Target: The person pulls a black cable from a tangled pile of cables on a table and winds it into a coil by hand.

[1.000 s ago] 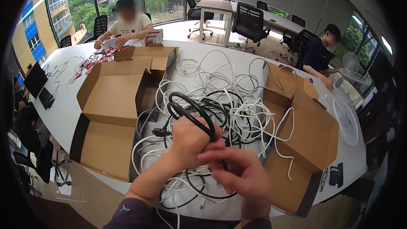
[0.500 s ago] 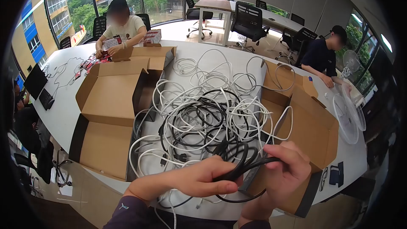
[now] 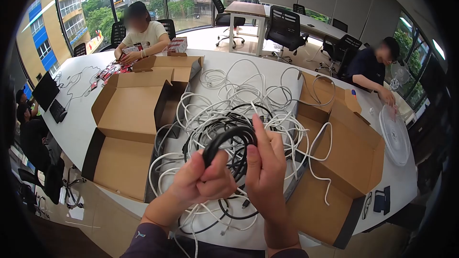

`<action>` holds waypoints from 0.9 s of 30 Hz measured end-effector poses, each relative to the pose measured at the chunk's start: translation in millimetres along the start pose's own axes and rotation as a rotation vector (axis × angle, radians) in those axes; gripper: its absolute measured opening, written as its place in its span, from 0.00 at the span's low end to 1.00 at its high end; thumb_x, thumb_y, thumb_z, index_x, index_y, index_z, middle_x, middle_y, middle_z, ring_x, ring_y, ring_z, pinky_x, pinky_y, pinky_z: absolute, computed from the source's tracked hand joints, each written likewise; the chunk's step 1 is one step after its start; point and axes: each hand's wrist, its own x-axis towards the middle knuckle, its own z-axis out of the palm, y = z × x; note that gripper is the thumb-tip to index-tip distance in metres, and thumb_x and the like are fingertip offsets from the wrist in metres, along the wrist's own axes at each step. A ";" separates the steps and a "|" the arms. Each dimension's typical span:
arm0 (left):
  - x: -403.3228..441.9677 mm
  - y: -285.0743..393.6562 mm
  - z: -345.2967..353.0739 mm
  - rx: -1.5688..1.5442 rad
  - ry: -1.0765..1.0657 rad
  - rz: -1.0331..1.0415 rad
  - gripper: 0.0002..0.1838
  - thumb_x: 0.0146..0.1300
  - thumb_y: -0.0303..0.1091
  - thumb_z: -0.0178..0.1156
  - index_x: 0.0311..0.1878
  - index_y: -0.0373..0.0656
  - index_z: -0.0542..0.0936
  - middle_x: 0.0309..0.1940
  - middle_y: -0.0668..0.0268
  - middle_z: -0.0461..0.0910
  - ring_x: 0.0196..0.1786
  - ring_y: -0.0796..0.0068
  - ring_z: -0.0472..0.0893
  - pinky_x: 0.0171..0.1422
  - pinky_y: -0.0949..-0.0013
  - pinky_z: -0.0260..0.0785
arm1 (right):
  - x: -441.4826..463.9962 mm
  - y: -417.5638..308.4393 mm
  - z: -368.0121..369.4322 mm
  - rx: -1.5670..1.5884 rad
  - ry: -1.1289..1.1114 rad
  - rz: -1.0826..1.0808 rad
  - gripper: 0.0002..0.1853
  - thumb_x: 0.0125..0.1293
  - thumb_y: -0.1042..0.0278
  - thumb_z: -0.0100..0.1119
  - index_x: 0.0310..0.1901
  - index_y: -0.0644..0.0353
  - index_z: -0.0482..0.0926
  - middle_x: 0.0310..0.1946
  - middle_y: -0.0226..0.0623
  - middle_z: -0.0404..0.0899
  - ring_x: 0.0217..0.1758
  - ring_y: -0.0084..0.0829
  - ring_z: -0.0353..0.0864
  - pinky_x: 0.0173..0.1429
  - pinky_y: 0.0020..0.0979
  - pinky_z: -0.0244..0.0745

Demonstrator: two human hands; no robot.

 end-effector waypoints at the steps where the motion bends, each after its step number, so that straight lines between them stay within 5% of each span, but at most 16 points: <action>1: -0.4 4.8 0.3 0.057 -0.024 0.046 0.26 0.71 0.64 0.38 0.27 0.53 0.59 0.09 0.84 0.53 0.10 0.84 0.50 0.19 0.74 0.42 | -0.9 1.4 1.1 0.068 -0.058 0.043 0.19 0.75 0.67 0.45 0.62 0.65 0.72 0.31 0.33 0.73 0.28 0.21 0.69 0.34 0.22 0.67; 4: 1.3 15.1 -3.7 0.023 -0.017 0.075 0.26 0.72 0.64 0.34 0.28 0.53 0.59 0.08 0.83 0.52 0.10 0.84 0.49 0.19 0.73 0.42 | -2.1 -12.6 1.4 0.436 -0.312 0.441 0.19 0.76 0.64 0.44 0.61 0.65 0.73 0.31 0.31 0.76 0.24 0.17 0.70 0.30 0.20 0.68; 8: 4.3 30.9 -18.1 0.224 -0.004 0.353 0.26 0.73 0.64 0.30 0.29 0.54 0.59 0.07 0.82 0.49 0.09 0.82 0.47 0.19 0.72 0.41 | -10.0 -11.9 10.4 0.628 -0.571 0.598 0.18 0.75 0.67 0.46 0.63 0.65 0.69 0.30 0.28 0.77 0.21 0.13 0.68 0.26 0.19 0.67; 13: 3.5 58.1 -41.4 0.135 0.099 0.632 0.22 0.76 0.58 0.32 0.30 0.53 0.59 0.09 0.80 0.49 0.10 0.85 0.45 0.21 0.74 0.41 | -22.2 -28.9 34.3 0.530 -0.688 0.418 0.31 0.64 0.73 0.59 0.67 0.67 0.62 0.48 0.40 0.72 0.32 0.19 0.76 0.36 0.22 0.72; 16: 0.0 72.8 -50.7 0.099 0.215 0.754 0.21 0.76 0.56 0.32 0.32 0.53 0.60 0.11 0.80 0.49 0.13 0.84 0.46 0.25 0.75 0.45 | -25.7 -39.6 35.2 0.644 -0.765 0.408 0.34 0.63 0.73 0.61 0.69 0.67 0.60 0.51 0.42 0.71 0.37 0.22 0.80 0.43 0.24 0.75; 17: 0.1 77.8 -52.7 0.095 0.265 0.789 0.21 0.77 0.55 0.32 0.32 0.52 0.61 0.11 0.79 0.49 0.13 0.84 0.47 0.26 0.75 0.45 | -29.9 -37.0 37.0 0.678 -0.850 0.414 0.36 0.63 0.81 0.55 0.72 0.61 0.54 0.57 0.42 0.71 0.45 0.26 0.82 0.52 0.29 0.76; 20: 1.7 86.4 -62.1 0.057 0.319 0.811 0.19 0.77 0.53 0.35 0.32 0.52 0.62 0.13 0.79 0.51 0.16 0.84 0.50 0.28 0.76 0.47 | -31.5 -20.9 43.7 0.721 -0.812 0.273 0.36 0.65 0.81 0.53 0.73 0.60 0.51 0.51 0.42 0.75 0.46 0.28 0.82 0.54 0.30 0.76; 21: 2.5 87.2 -63.0 0.036 0.349 0.791 0.20 0.77 0.53 0.35 0.32 0.52 0.62 0.13 0.78 0.52 0.16 0.84 0.50 0.28 0.76 0.47 | -29.0 -23.6 40.3 0.800 -0.660 0.368 0.31 0.68 0.77 0.50 0.72 0.65 0.52 0.39 0.40 0.77 0.36 0.25 0.82 0.44 0.26 0.77; 24: 3.6 85.7 -65.0 -0.027 0.358 0.653 0.20 0.77 0.53 0.36 0.32 0.52 0.63 0.14 0.79 0.53 0.17 0.85 0.53 0.27 0.77 0.47 | -14.8 -20.6 10.3 0.892 -0.255 0.564 0.27 0.71 0.76 0.44 0.71 0.64 0.55 0.36 0.36 0.77 0.26 0.21 0.77 0.33 0.22 0.73; 27: 5.7 79.4 -66.4 -0.155 0.283 0.407 0.20 0.78 0.52 0.35 0.31 0.52 0.63 0.13 0.79 0.52 0.15 0.86 0.52 0.23 0.78 0.46 | -1.8 -11.4 -4.5 0.686 0.184 0.438 0.22 0.72 0.75 0.43 0.66 0.65 0.65 0.29 0.32 0.75 0.19 0.17 0.70 0.24 0.20 0.66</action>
